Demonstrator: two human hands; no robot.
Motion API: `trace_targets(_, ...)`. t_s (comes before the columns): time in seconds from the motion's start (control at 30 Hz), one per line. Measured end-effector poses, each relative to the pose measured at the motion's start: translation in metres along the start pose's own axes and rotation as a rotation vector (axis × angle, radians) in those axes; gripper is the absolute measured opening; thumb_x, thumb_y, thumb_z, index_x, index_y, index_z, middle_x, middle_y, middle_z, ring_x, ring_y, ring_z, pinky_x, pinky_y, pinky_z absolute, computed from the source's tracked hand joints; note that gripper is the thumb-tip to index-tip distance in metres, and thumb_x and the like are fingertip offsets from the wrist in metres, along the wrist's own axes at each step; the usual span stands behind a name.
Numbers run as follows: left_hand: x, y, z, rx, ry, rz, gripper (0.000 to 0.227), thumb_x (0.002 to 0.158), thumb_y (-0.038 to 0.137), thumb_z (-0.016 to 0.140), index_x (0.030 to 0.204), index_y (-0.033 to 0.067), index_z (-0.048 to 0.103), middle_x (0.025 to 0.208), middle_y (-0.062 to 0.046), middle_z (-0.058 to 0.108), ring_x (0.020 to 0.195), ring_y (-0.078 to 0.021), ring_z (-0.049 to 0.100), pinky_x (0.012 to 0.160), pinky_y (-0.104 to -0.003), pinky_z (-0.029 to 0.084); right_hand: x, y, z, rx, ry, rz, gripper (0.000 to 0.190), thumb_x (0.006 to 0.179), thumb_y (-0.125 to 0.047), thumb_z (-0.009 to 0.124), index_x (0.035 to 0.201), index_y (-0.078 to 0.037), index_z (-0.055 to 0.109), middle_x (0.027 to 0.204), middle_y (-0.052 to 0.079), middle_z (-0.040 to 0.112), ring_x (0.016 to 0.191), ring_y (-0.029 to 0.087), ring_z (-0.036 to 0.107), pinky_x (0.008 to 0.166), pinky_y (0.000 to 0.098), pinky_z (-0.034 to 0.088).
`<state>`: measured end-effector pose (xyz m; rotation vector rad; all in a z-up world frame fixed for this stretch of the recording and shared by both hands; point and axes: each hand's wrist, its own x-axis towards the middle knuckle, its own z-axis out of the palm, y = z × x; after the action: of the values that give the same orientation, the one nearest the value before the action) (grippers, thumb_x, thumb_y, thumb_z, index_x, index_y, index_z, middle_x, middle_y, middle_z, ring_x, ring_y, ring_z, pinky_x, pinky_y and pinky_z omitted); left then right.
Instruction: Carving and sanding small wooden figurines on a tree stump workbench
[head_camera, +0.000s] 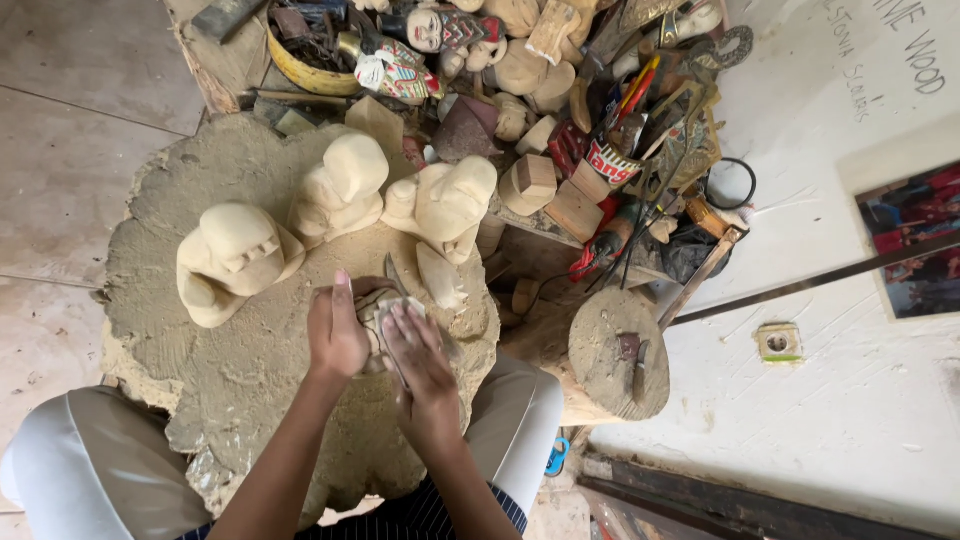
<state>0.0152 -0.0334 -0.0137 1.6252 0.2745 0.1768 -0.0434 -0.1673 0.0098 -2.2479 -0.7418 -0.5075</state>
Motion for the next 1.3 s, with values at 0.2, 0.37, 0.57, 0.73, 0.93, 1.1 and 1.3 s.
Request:
trace_targets(0.2, 0.001, -0.014, 0.0, -0.088, 0.053, 0.165, 0.072, 0.106, 0.056, 0.018, 0.049, 0.0178, 0.039, 0.041, 0.003, 0.037, 0.035, -0.0127, 0.035, 0.039, -0.033, 0.024, 0.04, -0.004, 0.009, 0.066, -0.006, -0.044, 0.044, 0.102, 0.004, 0.048, 0.145, -0.004, 0.048, 0.15, 0.015, 0.052, 0.144, 0.036, 0.049, 0.126, 0.0489, 0.038)
trace_targets(0.37, 0.0, -0.013, 0.0, -0.06, 0.064, 0.16, 0.073, 0.106, 0.055, 0.014, 0.049, 0.0187, 0.043, 0.043, 0.003, 0.04, 0.037, -0.0141, 0.038, 0.042, -0.035, 0.031, 0.035, -0.016, -0.006, -0.024, -0.061, -0.015, 0.043, 0.103, -0.003, 0.05, 0.145, -0.007, 0.049, 0.15, 0.011, 0.053, 0.145, 0.029, 0.049, 0.127, 0.0529, 0.024)
trace_targets(0.57, 0.0, 0.011, -0.005, 0.002, 0.029, 0.237, 0.084, 0.105, 0.049, 0.01, 0.092, 0.0063, 0.08, 0.074, -0.011, 0.076, 0.074, -0.0271, 0.076, 0.076, -0.038, 0.056, 0.026, -0.01, -0.01, -0.068, -0.074, -0.013, 0.047, 0.098, 0.004, 0.053, 0.144, -0.009, 0.051, 0.148, 0.012, 0.055, 0.143, 0.03, 0.05, 0.127, 0.0592, 0.015)
trace_targets(0.73, 0.001, -0.013, -0.001, -0.027, 0.055, 0.289, 0.073, 0.108, 0.046, 0.013, 0.047, 0.0162, 0.039, 0.04, 0.0, 0.041, 0.036, -0.0163, 0.041, 0.049, -0.036, 0.034, 0.056, -0.015, 0.001, -0.068, -0.04, 0.022, 0.036, 0.106, -0.014, 0.043, 0.138, -0.006, 0.057, 0.142, 0.01, 0.061, 0.139, 0.028, 0.054, 0.126, 0.054, 0.021)
trace_targets(0.93, 0.001, -0.023, 0.004, 0.004, 0.043, 0.304, 0.077, 0.109, 0.047, 0.01, 0.047, 0.0171, 0.044, 0.041, 0.0, 0.043, 0.037, -0.0178, 0.043, 0.065, -0.038, 0.043, 0.025, -0.024, -0.019, 0.01, -0.032, 0.033, 0.04, 0.102, -0.001, 0.052, 0.142, -0.008, 0.053, 0.147, 0.011, 0.056, 0.143, 0.03, 0.05, 0.128, 0.0566, 0.018)
trace_targets(1.1, 0.003, -0.026, 0.007, 0.074, 0.056, 0.268, 0.078, 0.108, 0.049, 0.007, 0.051, 0.0155, 0.048, 0.044, -0.001, 0.048, 0.044, -0.0201, 0.05, 0.076, -0.038, 0.043, 0.03, -0.012, -0.01, -0.096, -0.05, 0.068, 0.048, 0.098, 0.001, 0.053, 0.144, -0.014, 0.052, 0.148, 0.007, 0.057, 0.144, 0.025, 0.05, 0.128, 0.0576, 0.012)
trace_targets(1.3, -0.004, -0.016, 0.008, 0.104, 0.098, 0.278, 0.068, 0.109, 0.034, 0.025, 0.058, -0.0031, 0.051, 0.062, -0.036, 0.048, 0.084, -0.0563, 0.049, 0.103, -0.055, 0.033, 0.061, -0.029, -0.013, -0.017, -0.025, 0.158, 0.033, 0.101, -0.014, 0.052, 0.132, -0.011, 0.065, 0.136, 0.013, 0.065, 0.135, 0.032, 0.053, 0.118, 0.0617, 0.016)
